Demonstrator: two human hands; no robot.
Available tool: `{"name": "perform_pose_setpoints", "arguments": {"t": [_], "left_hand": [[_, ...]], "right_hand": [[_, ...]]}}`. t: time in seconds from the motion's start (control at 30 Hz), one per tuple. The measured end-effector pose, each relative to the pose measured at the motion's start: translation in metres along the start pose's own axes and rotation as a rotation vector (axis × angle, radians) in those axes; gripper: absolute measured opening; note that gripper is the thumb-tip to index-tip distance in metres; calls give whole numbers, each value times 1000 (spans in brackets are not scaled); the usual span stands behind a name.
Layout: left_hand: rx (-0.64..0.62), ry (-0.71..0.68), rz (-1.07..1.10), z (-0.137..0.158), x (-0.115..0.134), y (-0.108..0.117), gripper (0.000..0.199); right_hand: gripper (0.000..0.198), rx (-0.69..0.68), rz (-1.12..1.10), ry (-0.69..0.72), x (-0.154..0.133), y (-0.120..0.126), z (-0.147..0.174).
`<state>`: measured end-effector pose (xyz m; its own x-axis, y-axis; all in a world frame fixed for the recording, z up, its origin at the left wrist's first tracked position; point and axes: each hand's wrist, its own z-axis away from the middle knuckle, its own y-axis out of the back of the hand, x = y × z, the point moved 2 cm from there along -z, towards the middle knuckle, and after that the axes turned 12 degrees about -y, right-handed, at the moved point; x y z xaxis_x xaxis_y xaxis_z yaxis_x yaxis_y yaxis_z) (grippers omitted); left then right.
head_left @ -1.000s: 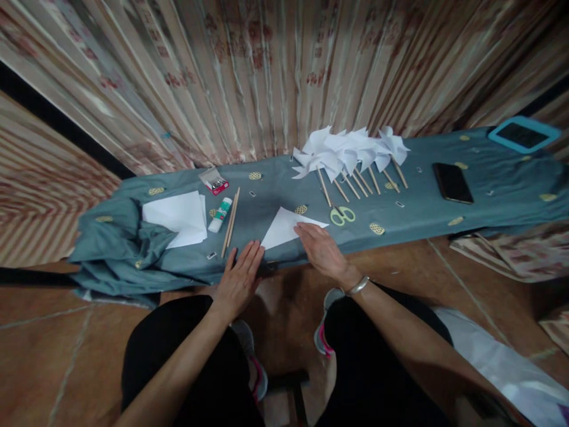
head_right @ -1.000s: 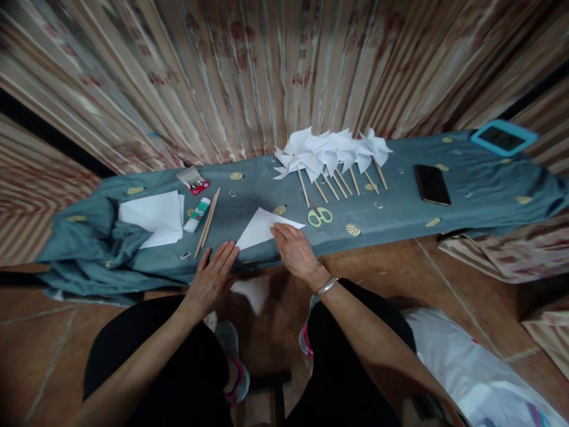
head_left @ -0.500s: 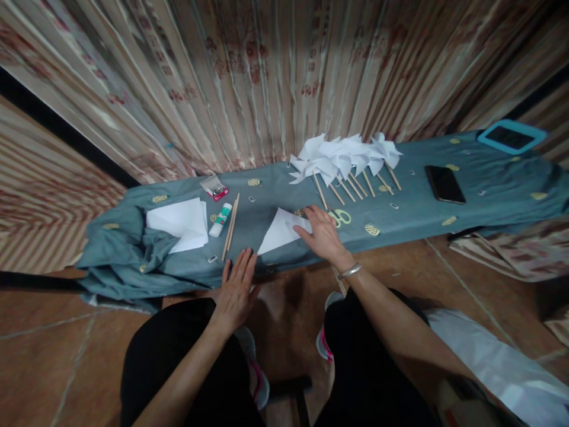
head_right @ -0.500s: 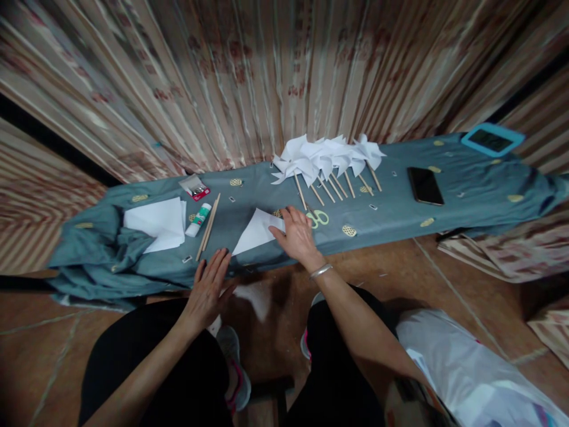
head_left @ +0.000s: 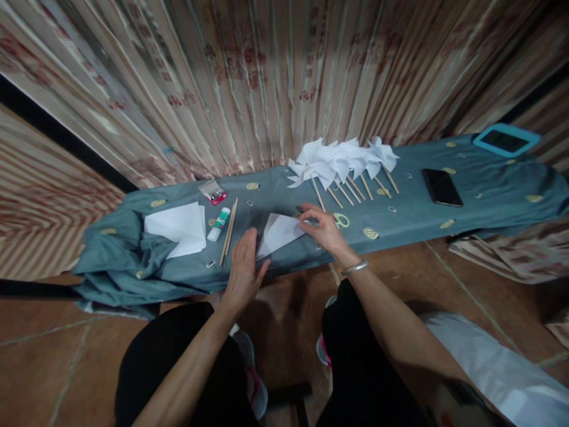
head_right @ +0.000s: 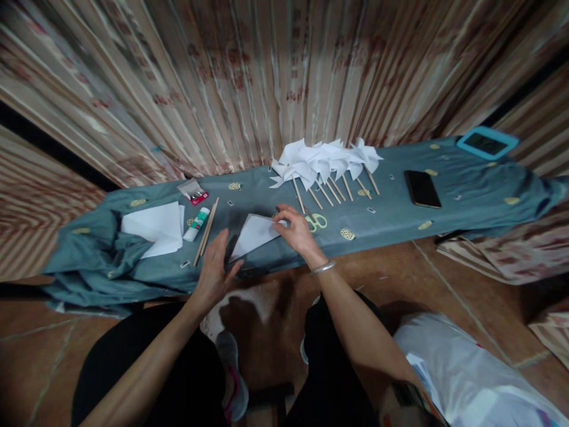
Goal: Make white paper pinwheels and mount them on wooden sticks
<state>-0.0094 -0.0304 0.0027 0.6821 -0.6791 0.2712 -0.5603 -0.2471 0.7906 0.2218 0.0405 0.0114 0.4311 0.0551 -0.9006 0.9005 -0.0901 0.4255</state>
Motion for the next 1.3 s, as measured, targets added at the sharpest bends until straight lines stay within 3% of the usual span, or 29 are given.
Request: {"name": "perform_pose_setpoints", "arguments": {"t": [0.2, 0.47, 0.73, 0.87, 1.03, 1.13, 1.3], "left_hand": [[8, -71, 53, -23, -3, -2, 60], [-29, -67, 109, -18, -13, -11, 40], [-38, 162, 411, -15, -16, -3, 46], [-78, 230, 329, -20, -24, -4, 41], [-138, 194, 266, -24, -31, -11, 28], [-113, 241, 279, -25, -28, -11, 30], [-72, 280, 310, -29, -19, -8, 41]], "right_hand": [[12, -36, -122, -34, 0, 0, 10], [11, -106, 46, -12, 4, -4, 26], [11, -130, 90, 5, 7, 9, 39], [9, -159, 147, 23, 7, 11, 43], [13, -163, 221, 57, 8, 11, 48], [21, -83, 228, 61, 10, 18, 45], [27, 212, 388, 1, 14, 42, 29]]}}
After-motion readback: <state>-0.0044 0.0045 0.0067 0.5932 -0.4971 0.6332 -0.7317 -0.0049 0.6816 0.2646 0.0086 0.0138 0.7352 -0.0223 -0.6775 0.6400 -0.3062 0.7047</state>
